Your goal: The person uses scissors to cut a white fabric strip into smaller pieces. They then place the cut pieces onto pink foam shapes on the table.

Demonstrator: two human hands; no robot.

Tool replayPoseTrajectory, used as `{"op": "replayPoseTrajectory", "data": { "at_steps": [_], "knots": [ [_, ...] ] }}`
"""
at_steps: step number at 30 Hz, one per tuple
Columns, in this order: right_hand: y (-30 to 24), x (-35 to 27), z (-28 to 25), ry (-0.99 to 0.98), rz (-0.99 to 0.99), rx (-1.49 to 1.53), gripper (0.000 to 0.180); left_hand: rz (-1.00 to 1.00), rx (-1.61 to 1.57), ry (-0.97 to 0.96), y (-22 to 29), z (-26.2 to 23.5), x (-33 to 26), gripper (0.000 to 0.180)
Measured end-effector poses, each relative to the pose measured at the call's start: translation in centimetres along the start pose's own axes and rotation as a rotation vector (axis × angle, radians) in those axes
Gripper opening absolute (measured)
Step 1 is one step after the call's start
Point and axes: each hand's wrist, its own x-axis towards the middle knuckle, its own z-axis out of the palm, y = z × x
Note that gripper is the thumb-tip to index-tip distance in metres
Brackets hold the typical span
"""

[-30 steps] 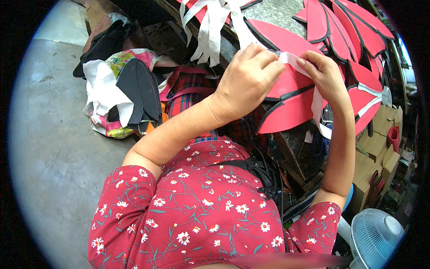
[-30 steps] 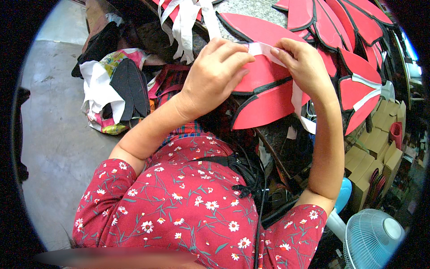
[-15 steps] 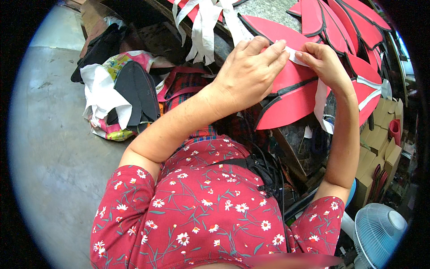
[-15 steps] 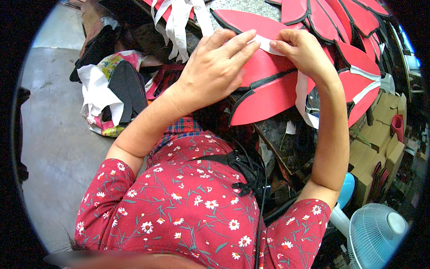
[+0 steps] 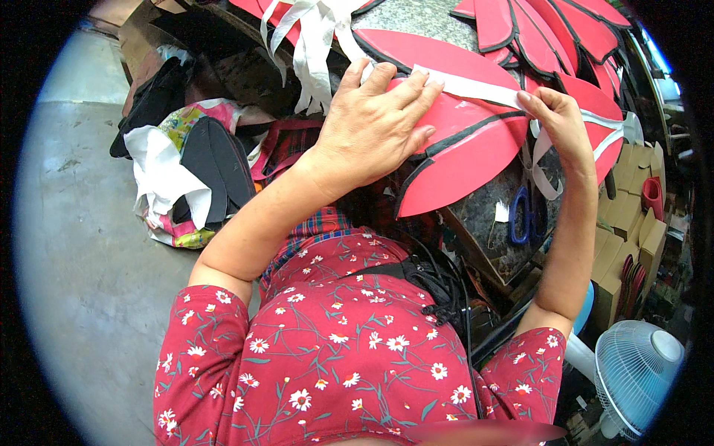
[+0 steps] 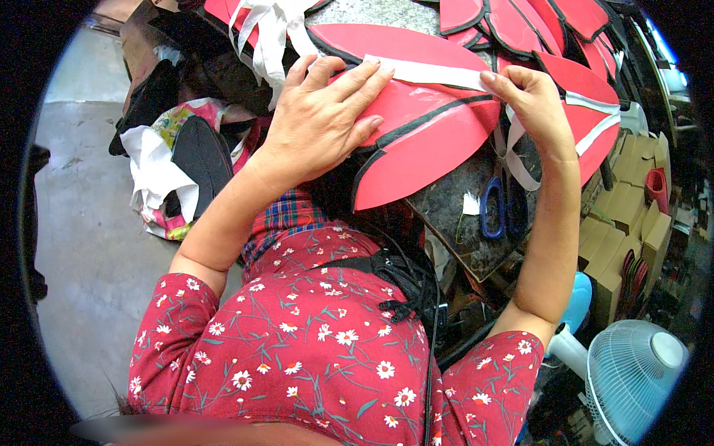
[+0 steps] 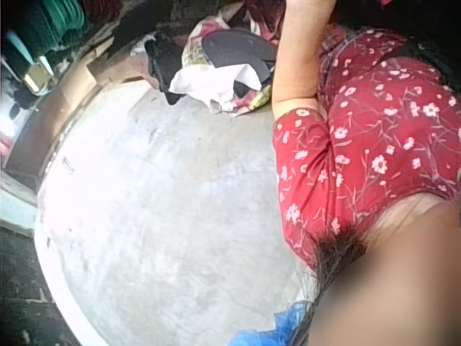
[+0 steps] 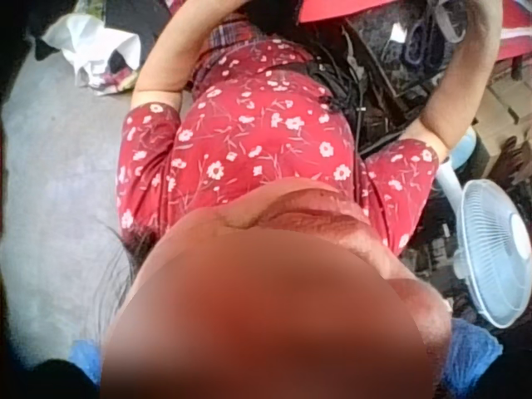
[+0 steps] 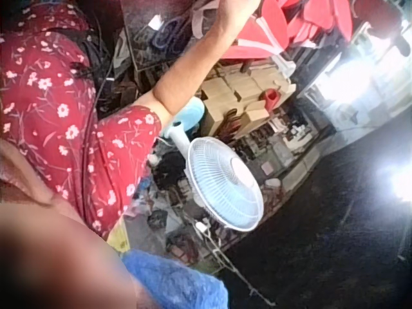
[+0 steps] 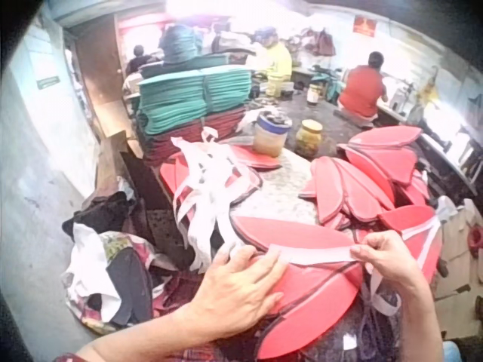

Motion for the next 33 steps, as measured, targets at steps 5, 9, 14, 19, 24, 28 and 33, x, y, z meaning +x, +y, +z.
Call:
{"op": "replayPoseTrajectory", "data": {
  "at_steps": [5,9,14,19,24,28,33],
  "knots": [
    [1.8,0.8,0.8,0.048,0.054,-0.182,0.035,-0.005,0.027,0.010,0.7,0.3,1.2,0.055],
    [1.9,0.7,1.2,0.067,0.052,-0.194,0.035,-0.025,0.026,-0.027,2.0,0.3,2.5,0.054],
    [1.2,-0.1,1.4,0.085,0.018,-0.208,0.035,0.139,-0.205,-0.048,3.2,2.1,4.0,0.048],
    [0.9,-2.0,0.1,-0.053,-0.232,-0.169,0.034,0.137,-0.256,0.032,3.0,3.0,3.6,0.048],
    [1.7,-1.3,-1.5,0.084,0.002,-0.429,0.035,0.116,-0.215,0.024,3.2,2.8,3.9,0.048],
    [2.6,-0.4,-1.5,0.022,-0.029,-0.389,0.040,0.099,-0.183,0.029,3.6,2.8,4.7,0.048],
    [2.5,0.1,-1.9,-0.015,0.013,-0.431,0.039,0.116,-0.125,0.056,3.9,3.2,5.4,0.049]
  ]
}}
